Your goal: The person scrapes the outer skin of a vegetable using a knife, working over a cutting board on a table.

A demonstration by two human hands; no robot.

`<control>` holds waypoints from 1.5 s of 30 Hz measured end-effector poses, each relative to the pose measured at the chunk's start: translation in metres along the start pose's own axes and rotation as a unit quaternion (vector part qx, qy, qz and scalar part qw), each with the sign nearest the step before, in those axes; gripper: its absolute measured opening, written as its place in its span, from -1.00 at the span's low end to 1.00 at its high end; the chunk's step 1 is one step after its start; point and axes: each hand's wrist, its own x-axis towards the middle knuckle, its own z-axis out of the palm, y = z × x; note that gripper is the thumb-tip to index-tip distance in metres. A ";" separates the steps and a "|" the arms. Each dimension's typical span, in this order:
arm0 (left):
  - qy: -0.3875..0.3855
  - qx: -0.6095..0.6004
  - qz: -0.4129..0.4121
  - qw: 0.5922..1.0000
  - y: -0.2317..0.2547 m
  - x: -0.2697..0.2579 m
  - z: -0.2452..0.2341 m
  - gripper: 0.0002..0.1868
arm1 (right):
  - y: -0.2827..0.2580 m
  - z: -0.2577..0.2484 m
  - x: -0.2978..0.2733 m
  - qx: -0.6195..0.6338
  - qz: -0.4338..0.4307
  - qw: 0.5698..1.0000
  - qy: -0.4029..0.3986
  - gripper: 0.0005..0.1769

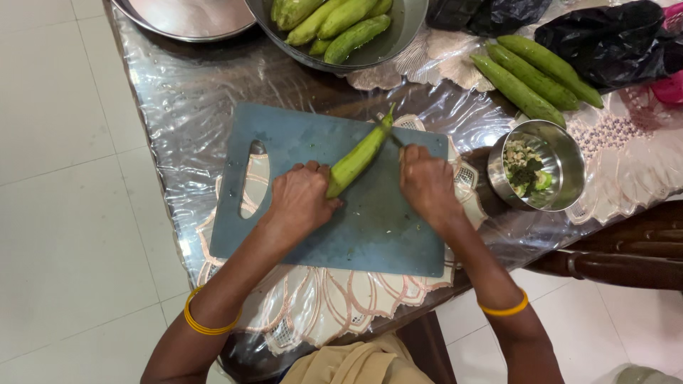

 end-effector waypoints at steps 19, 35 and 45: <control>0.142 0.243 0.072 0.957 0.017 -0.003 0.052 -0.69 | -0.010 0.001 -0.018 0.039 -0.077 0.996 0.032 -0.86; 0.183 0.363 0.102 0.908 0.017 -0.007 0.057 -0.56 | 0.012 0.007 -0.003 0.001 -0.031 0.998 -0.060 -0.82; 0.104 0.105 0.067 0.987 0.004 0.000 0.027 -0.62 | 0.042 0.016 0.026 -0.049 -0.020 0.998 -0.042 -0.89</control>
